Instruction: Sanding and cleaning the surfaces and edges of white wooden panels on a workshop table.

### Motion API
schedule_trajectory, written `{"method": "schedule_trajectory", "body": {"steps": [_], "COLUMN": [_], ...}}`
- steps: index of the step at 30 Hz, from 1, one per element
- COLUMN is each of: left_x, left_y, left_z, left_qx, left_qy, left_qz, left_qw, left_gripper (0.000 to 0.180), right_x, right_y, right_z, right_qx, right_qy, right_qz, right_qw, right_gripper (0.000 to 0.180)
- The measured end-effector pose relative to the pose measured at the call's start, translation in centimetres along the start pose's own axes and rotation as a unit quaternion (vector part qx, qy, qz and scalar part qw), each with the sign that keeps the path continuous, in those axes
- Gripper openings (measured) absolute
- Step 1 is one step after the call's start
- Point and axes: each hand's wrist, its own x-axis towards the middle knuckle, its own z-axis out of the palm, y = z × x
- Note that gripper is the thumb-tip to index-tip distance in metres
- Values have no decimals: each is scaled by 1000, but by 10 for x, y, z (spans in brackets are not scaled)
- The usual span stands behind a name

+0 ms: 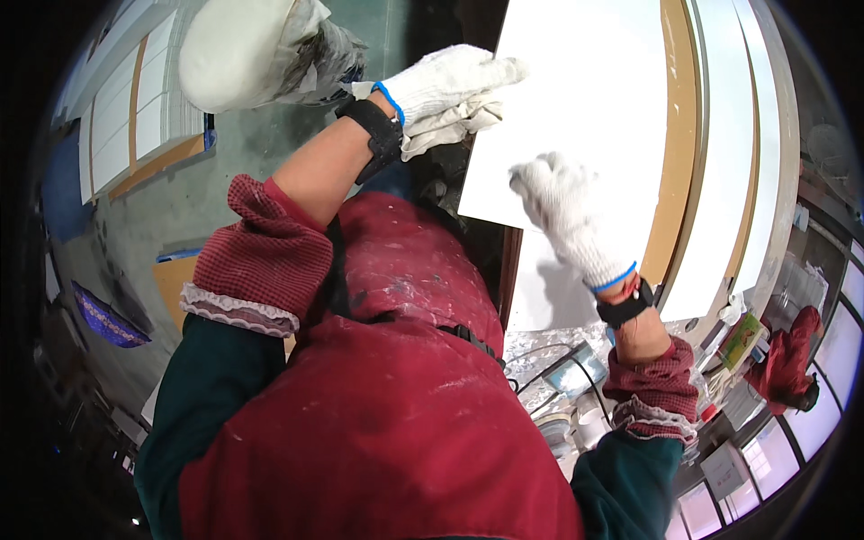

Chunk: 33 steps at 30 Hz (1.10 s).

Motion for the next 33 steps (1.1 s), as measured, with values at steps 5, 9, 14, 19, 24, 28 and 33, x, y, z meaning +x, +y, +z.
{"method": "schedule_trajectory", "body": {"steps": [5,9,14,19,24,28,33], "left_x": [8,10,18,7,7,4,5], "left_y": [-9,-16,-30,-10,-10,-4,-10], "left_z": [1,2,4,4,0,1,3], "left_qx": [-53,-62,-148,-77,-58,-11,-120], "left_qy": [32,-3,-19,-8,-2,14,1], "left_qz": [7,9,-11,-35,-32,-28,5], "left_qw": [998,998,989,996,998,999,993], "left_gripper": [54,47,42,50,50,49,47], "right_x": [-1,9,16,17,28,15,31], "right_y": [9,9,8,8,10,11,23], "right_z": [8,1,-6,-11,-13,4,-11], "right_qx": [-87,-98,-110,-58,-110,-146,-109], "right_qy": [78,103,105,103,123,159,155], "right_qz": [-113,-104,-101,-106,-63,-150,-65], "right_qw": [987,984,983,987,984,965,980], "right_gripper": [23,22,21,13,14,18,19]}}
